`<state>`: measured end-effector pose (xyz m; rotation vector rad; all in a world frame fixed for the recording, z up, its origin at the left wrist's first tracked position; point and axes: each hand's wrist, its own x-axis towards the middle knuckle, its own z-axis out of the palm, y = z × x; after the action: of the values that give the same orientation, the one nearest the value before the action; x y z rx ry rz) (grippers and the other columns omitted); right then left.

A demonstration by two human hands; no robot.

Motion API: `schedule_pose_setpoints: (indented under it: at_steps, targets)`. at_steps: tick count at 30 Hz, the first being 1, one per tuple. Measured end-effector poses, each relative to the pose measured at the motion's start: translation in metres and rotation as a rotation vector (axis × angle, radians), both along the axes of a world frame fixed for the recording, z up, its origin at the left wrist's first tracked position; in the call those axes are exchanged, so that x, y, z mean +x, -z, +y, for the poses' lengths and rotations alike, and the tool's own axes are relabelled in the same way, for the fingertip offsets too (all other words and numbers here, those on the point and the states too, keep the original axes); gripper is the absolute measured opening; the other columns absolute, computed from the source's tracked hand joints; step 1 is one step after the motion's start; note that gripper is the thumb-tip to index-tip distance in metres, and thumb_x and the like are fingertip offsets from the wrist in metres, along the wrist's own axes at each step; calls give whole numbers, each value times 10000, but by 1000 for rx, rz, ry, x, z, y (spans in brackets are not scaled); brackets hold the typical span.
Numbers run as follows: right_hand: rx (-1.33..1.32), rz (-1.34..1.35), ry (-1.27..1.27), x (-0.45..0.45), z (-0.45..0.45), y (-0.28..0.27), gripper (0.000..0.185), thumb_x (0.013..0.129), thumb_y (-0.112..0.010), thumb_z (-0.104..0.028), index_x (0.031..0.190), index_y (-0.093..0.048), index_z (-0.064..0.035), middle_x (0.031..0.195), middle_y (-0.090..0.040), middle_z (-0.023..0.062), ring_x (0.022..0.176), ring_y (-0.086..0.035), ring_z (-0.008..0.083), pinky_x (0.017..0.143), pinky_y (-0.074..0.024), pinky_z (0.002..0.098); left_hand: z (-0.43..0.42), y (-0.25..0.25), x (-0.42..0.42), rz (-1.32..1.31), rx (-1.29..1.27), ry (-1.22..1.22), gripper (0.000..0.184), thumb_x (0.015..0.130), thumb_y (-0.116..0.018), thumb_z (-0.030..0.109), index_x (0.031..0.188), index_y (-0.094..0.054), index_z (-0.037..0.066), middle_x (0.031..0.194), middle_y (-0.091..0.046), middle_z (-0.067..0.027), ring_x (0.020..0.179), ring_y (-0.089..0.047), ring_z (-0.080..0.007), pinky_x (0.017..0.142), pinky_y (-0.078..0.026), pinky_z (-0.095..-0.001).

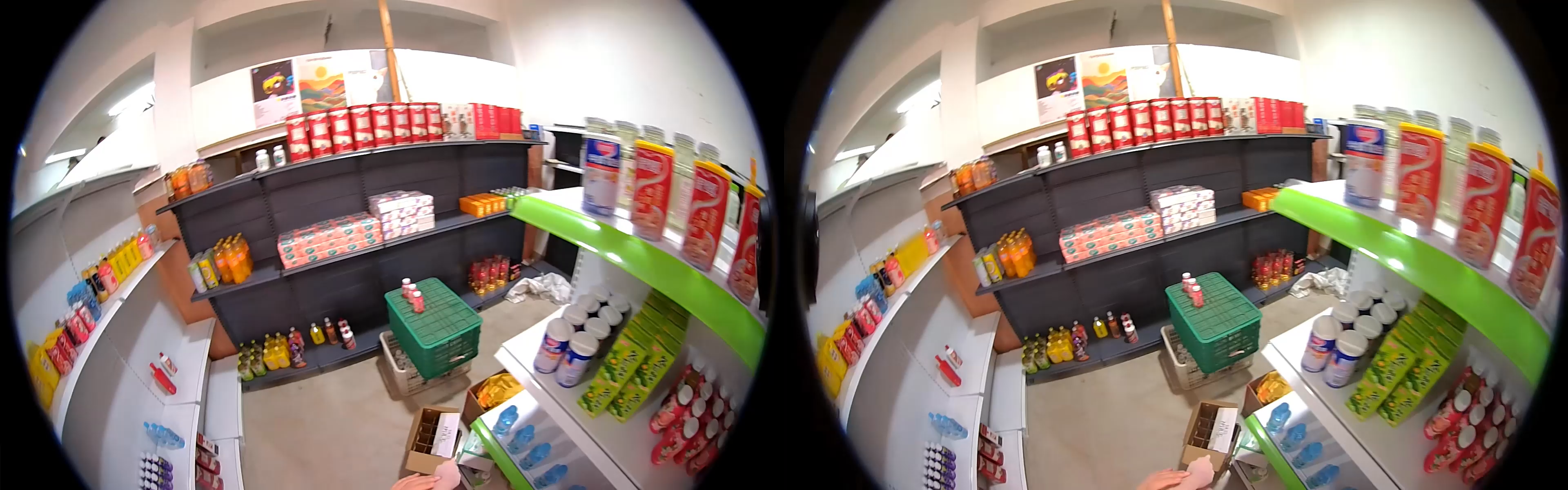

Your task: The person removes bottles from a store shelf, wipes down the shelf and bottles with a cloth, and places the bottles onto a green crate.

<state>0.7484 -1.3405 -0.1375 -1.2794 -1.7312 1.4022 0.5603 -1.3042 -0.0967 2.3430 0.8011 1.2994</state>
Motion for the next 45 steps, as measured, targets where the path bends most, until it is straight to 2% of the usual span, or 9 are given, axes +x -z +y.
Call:
schedule_pose_setpoints:
  at_steps: [13, 20, 23, 26, 30, 35, 39, 42, 45]
  targets:
    - [-75, 82, -786, -132, 151, -41, 442, 611, -787, -165, 1014, -646, -55, 927, -639, 31, 850, -578, 133, 751, -483, 290, 53, 16, -145, -154, -214, -123, 400, 722, -708, 385, 928, -679, 43, 979, -623, -140, 909, -595, -323, 848, -469, -418]
    - [-73, -32, -751, -164, 201, -50, 472, 624, -813, -209, 1037, -633, -69, 960, -647, 66, 874, -603, 175, 775, -485, 317, 107, 24, -164, -247, -269, -292, 425, 798, -598, 403, 986, -655, 26, 1034, -612, -166, 997, -562, -333, 895, -441, -444]
    - [27, -405, -774, -179, 232, -100, 549, 656, -790, -338, 1094, -599, -68, 977, -645, 74, 848, -616, 203, 758, -495, 348, 136, 35, -180, -267, -233, -420, 441, 831, -551, 410, 1011, -645, 19, 1058, -607, -177, 1035, -548, -337, 915, -429, -455]
    - [272, -25, -655, -190, 279, -59, 607, 759, -683, -510, 1179, -546, -94, 1032, -632, 69, 890, -613, 208, 754, -498, 366, 178, 41, -194, -259, -95, -570, 460, 863, -504, 418, 1036, -635, 12, 1081, -602, -188, 1072, -535, -341, 935, -416, -467]
    - [1, 166, -403, -197, 332, -41, 598, 731, -764, -263, 1196, -471, -29, 978, -624, 85, 879, -604, 177, 795, -486, 315, 253, 34, -192, -180, 223, -664, 490, 907, -442, 428, 1070, -622, 3, 1112, -595, -203, 1123, -516, -346, 962, -400, -481]
    - [-138, 954, 267, -225, 384, -1, 410, 910, -597, -209, 1231, -447, -2, 1103, -584, 75, 1011, -553, 127, 885, -447, 287, 333, 8, -165, -4, 131, -219, 428, 877, -534, 350, 1114, -613, 3, 1211, -573, -176, 1209, -476, -355, 1002, -375, -498]
    - [-484, 1293, 474, -217, 422, 7, 494, 846, -668, -345, 1166, -471, -24, 1109, -591, 106, 1021, -571, 163, 885, -460, 313, 376, 68, -167, 240, 258, 122, 381, 877, -536, 312, 1112, -616, 23, 1216, -577, -138, 1195, -496, -313, 1005, -379, -477]
    - [-561, 1493, 569, -201, 435, 41, 586, 865, -542, -565, 1233, -489, -113, 1058, -605, 55, 932, -590, 188, 779, -492, 368, 394, 78, -160, 216, 111, 155, 396, 890, -514, 333, 1135, -599, 34, 1198, -584, -125, 1166, -509, -302, 990, -394, -457]
    - [-324, 1371, 781, -200, 460, 31, 502, 934, -437, -532, 1209, -493, -115, 1042, -584, 41, 953, -569, 188, 813, -483, 367, 409, 77, -153, 35, -390, 98, 410, 902, -493, 355, 1157, -581, 45, 1179, -591, -112, 1137, -522, -290, 976, -409, -437]
